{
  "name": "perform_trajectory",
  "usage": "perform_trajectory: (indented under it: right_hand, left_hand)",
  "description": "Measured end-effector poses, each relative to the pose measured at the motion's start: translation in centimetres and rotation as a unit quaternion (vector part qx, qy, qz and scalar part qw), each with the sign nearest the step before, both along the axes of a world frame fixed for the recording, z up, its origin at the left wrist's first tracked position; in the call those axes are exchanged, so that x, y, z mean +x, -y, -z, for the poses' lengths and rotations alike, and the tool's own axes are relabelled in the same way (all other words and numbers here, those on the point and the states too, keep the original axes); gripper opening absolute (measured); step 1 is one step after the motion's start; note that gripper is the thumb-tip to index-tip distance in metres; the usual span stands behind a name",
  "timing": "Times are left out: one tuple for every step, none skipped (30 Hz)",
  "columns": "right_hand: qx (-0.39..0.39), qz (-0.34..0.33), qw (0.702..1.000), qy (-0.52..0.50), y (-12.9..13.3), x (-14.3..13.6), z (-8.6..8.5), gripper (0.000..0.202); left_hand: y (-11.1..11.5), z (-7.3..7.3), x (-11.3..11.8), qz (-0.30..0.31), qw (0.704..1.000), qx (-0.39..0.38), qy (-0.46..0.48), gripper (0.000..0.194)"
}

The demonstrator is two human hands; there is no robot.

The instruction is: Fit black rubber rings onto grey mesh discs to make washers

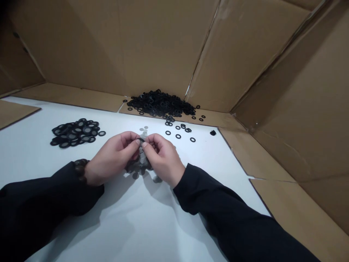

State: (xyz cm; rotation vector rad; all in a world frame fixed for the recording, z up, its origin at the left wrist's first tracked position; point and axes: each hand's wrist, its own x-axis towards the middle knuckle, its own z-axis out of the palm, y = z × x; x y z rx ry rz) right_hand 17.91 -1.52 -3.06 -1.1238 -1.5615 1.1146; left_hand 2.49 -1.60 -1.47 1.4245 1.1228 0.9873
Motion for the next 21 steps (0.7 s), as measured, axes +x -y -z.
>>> perform_trajectory:
  right_hand:
    - [-0.007,-0.007,1.0,-0.013,-0.03,-0.01,0.04,0.017]
    - [-0.012,-0.014,1.0,-0.022,-0.08,-0.01,0.08,0.017]
    - [-0.015,-0.019,0.999,-0.028,-0.14,0.0,0.12,0.017]
    - [-0.016,-0.021,0.999,-0.029,-0.19,0.01,0.15,0.017]
    - [-0.016,-0.02,0.999,-0.029,-0.24,0.04,0.16,0.018]
    - [-0.016,-0.018,0.999,-0.025,-0.27,0.07,0.15,0.018]
    - [-0.016,-0.017,1.0,-0.019,-0.3,0.11,0.1,0.018]
    - [-0.017,-0.017,1.0,-0.012,-0.32,0.16,0.03,0.019]
    - [-0.019,-0.021,1.0,-0.005,-0.34,0.21,-0.05,0.019]
    - [-0.022,-0.026,0.999,0.004,-0.35,0.27,-0.15,0.02]
    - [-0.024,-0.032,0.999,0.011,-0.37,0.34,-0.24,0.021]
    - [-0.025,-0.038,0.999,0.018,-0.4,0.41,-0.33,0.021]
    - [-0.023,-0.043,0.998,0.025,-0.42,0.49,-0.39,0.02]
    - [-0.02,-0.047,0.998,0.034,-0.43,0.57,-0.44,0.019]
    - [-0.014,-0.05,0.998,0.044,-0.43,0.63,-0.47,0.018]
    - [-0.005,-0.049,0.997,0.058,-0.42,0.68,-0.49,0.017]
    - [0.007,-0.043,0.996,0.075,-0.38,0.72,-0.52,0.016]
    - [0.022,-0.034,0.995,0.096,-0.34,0.73,-0.54,0.015]
    - [0.04,-0.023,0.992,0.117,-0.29,0.72,-0.57,0.015]
    - [0.057,-0.011,0.989,0.135,-0.23,0.69,-0.59,0.015]
    - [0.073,0.0,0.986,0.149,-0.19,0.66,-0.6,0.015]
  left_hand:
    - [-0.02,-0.04,-0.01,-0.004,1.0,-0.003,0.002,0.016]
    - [-0.05,-0.07,-0.02,-0.008,1.0,-0.005,0.003,0.016]
    - [-0.08,-0.08,-0.04,-0.011,1.0,-0.006,0.006,0.016]
    - [-0.11,-0.08,-0.08,-0.012,1.0,-0.005,0.007,0.015]
    - [-0.13,-0.06,-0.13,-0.01,1.0,-0.001,0.009,0.014]
    - [-0.14,-0.05,-0.19,-0.005,1.0,0.004,0.008,0.012]
    - [-0.14,-0.04,-0.26,0.004,1.0,0.011,0.006,0.011]
    - [-0.13,-0.04,-0.34,0.016,1.0,0.017,0.0,0.01]
    - [-0.1,-0.06,-0.43,0.028,0.999,0.022,-0.009,0.009]
    - [-0.06,-0.09,-0.52,0.038,0.999,0.025,-0.019,0.008]
    - [-0.03,-0.14,-0.59,0.045,0.998,0.025,-0.03,0.01]
    - [0.0,-0.18,-0.65,0.05,0.998,0.023,-0.04,0.011]
    - [0.01,-0.22,-0.7,0.051,0.997,0.02,-0.049,0.012]
    - [0.01,-0.24,-0.73,0.05,0.997,0.018,-0.056,0.012]
    - [-0.02,-0.25,-0.74,0.048,0.997,0.017,-0.06,0.011]
    - [-0.05,-0.25,-0.73,0.045,0.997,0.019,-0.062,0.011]
    - [-0.09,-0.24,-0.71,0.04,0.997,0.023,-0.062,0.01]
    - [-0.14,-0.23,-0.68,0.035,0.997,0.029,-0.061,0.01]
    - [-0.18,-0.22,-0.64,0.03,0.997,0.035,-0.061,0.009]
    - [-0.22,-0.22,-0.59,0.025,0.997,0.042,-0.061,0.009]
    - [-0.25,-0.23,-0.54,0.02,0.997,0.048,-0.061,0.009]
